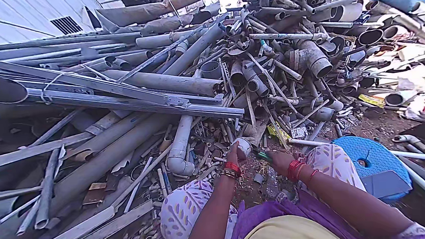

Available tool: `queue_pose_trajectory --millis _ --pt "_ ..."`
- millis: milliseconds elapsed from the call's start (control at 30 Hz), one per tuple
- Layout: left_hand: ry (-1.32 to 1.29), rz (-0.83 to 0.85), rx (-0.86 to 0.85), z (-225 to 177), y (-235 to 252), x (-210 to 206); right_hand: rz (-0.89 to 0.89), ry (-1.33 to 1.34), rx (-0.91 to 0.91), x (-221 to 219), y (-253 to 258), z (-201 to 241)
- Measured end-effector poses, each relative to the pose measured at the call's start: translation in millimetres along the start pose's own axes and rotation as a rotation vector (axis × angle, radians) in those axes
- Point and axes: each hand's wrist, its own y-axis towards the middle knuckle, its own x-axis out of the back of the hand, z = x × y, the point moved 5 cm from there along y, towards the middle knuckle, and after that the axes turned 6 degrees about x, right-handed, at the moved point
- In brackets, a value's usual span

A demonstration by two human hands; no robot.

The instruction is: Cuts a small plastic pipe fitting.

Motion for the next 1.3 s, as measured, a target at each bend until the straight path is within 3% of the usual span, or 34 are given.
queue_pose_trajectory --millis 67,267,400,467,567,700,767,900,1000,1067,1100,1133,1200,1233,1300 --pt "0.017 0.011 -0.004 -4 -5 -1 0.092 0.036 -0.058 -8 9 -3" --pt "0.073 0.131 0.140 8 -14 -12 -0.403 0.666 -0.012 6 16 -12" --pt "0.240 0.232 0.196 22 -21 -24 -0.378 0.918 0.093 0 21 -12" --pt "0.279 0.211 0.065 22 -31 -29 -0.351 0.966 0.105 -2 20 -8" --pt "0.577 0.320 -0.327 13 -36 -35 -0.353 1.090 0.087 -1 21 -8" --pt "0.909 0.238 -0.613 8 -43 -40 -0.345 1.303 0.058 3 19 -14" --pt "0.923 0.176 -0.657 6 -43 -39 -0.336 1.135 0.072 9 18 -18" --pt "0.896 0.026 -0.590 -3 -36 -31 -0.475 0.388 0.065 35 -6 -15" --pt "0.887 -0.042 -0.491 -11 -29 -21 -0.998 0.192 0.267 45 -38 -4" --pt "0.872 -0.079 -0.449 -16 -25 -16 -1.185 0.095 0.383 43 -47 0" --pt "0.872 -0.096 -0.433 -18 -25 -14 -1.140 0.043 0.394 38 -45 1" --pt "0.879 -0.112 -0.422 -21 -25 -12 -0.965 -0.012 0.347 31 -40 3" --pt "0.925 -0.152 -0.414 -25 -24 -9 -0.289 -0.104 0.058 16 -19 7" --pt "0.974 -0.172 -0.402 -24 -23 -8 -0.068 -0.133 -0.041 9 -9 7" --pt "0.988 -0.175 -0.363 -19 -16 -5 -0.001 -0.151 -0.088 9 -2 9"
